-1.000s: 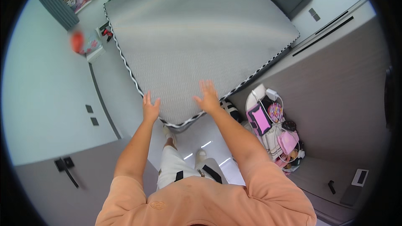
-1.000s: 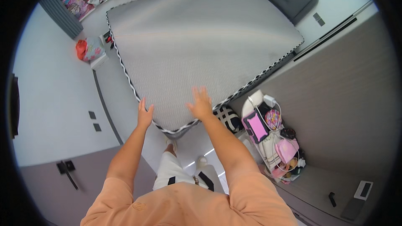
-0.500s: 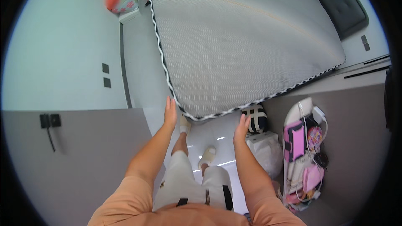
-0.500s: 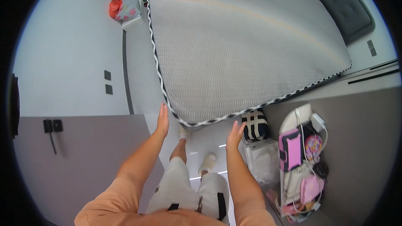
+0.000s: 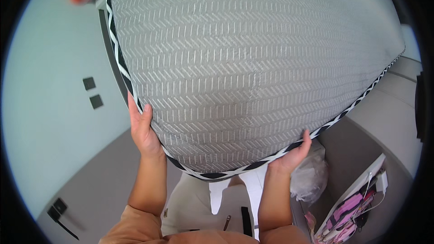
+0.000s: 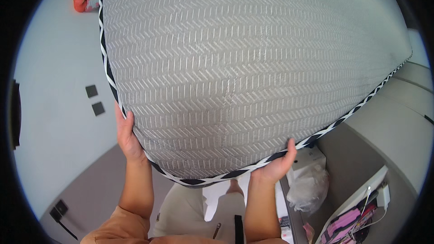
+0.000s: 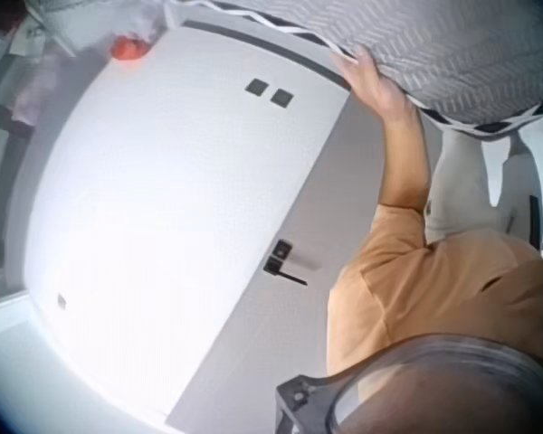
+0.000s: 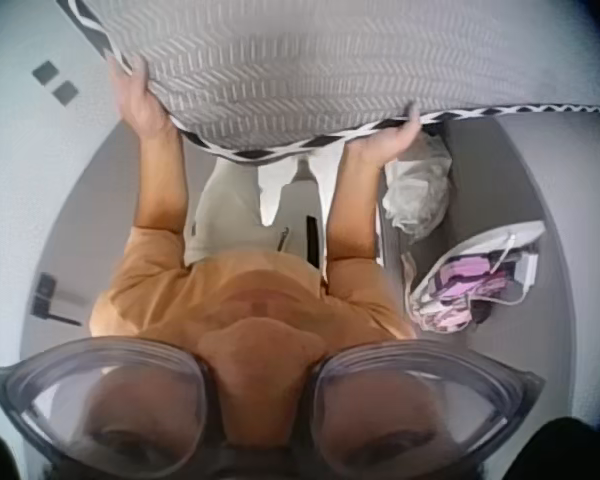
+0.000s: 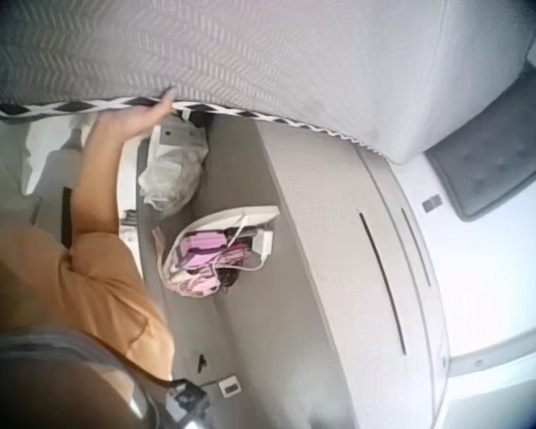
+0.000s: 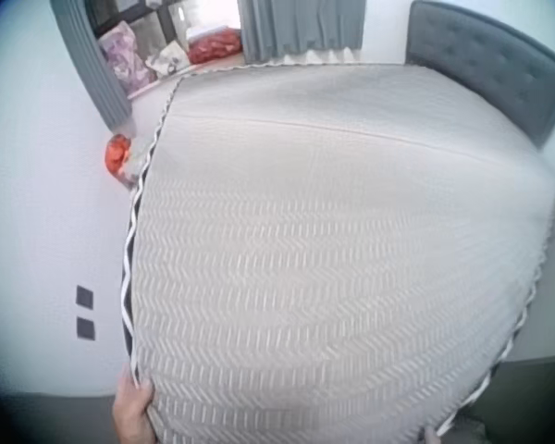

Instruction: The person positions and secures wooden bed slats onto a bed frame and places a mattress on top.

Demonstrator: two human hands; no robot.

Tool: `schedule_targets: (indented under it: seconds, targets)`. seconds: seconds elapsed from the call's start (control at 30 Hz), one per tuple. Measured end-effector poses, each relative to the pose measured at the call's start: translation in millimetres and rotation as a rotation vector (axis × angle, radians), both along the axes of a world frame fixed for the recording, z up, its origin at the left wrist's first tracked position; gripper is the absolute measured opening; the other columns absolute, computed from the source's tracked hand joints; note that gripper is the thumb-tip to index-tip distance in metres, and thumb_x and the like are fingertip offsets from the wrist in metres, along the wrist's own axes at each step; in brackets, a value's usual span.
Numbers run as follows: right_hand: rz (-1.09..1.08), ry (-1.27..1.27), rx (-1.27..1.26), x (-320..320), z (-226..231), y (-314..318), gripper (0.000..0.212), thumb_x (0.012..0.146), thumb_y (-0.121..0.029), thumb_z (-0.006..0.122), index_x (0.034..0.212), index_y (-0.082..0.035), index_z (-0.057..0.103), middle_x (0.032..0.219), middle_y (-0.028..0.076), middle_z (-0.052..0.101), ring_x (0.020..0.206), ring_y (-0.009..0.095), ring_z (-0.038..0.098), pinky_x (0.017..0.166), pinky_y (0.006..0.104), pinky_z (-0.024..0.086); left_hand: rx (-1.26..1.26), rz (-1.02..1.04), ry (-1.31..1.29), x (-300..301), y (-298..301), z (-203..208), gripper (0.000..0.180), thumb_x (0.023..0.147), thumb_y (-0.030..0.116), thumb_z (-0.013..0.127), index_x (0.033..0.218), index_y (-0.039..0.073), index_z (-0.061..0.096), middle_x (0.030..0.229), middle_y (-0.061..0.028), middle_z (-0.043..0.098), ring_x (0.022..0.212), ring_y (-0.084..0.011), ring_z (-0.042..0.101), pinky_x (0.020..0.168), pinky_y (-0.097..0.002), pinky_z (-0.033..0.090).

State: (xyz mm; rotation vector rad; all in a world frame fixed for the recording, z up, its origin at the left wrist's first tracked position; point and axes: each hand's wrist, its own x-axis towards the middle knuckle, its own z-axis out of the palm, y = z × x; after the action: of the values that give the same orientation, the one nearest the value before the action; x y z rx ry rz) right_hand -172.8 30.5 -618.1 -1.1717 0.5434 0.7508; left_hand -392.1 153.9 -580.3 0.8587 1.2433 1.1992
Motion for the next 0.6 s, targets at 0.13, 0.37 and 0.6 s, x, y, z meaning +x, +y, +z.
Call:
schedule_targets:
  seconds: [0.13,0.37,0.6]
  targets:
    - [0.059,-0.216,-0.145,-18,-39,90,0.056,0.085,-0.027,0.056,0.129,0.002,0.035,0.129,0.014,0.043,0.115,0.026,0.043,0.099,0.0363,0.033,0.122,0.008,0.156,-24,96,-51,0.056,0.089,0.008,0.044,0.138,-0.003,0.021,0.139,-0.0177,0.032,0.124,-0.0248,0.037,0.103,-0.0345,0.028]
    - [0.348,-0.356,-0.384,-10,-80,68,0.078,0.083,-0.033,0.062,0.133,0.011,0.021,0.134,0.023,0.036,0.123,0.028,0.037,0.103,0.0361,0.028,0.033,-0.075,0.640,-31,118,-86,0.061,0.088,0.020,0.050,0.137,-0.002,0.022,0.140,-0.0246,0.025,0.131,-0.0354,0.024,0.107,-0.0389,0.021]
    - [0.749,-0.716,-0.690,55,13,67,0.091,0.071,-0.022,0.071,0.139,0.003,0.017,0.140,0.025,0.027,0.127,0.034,0.032,0.105,0.0375,0.027,0.068,-0.430,1.145,-11,93,2,0.072,0.080,0.020,0.059,0.140,0.005,0.021,0.144,-0.0245,0.014,0.132,-0.0412,0.017,0.107,-0.0433,0.021]
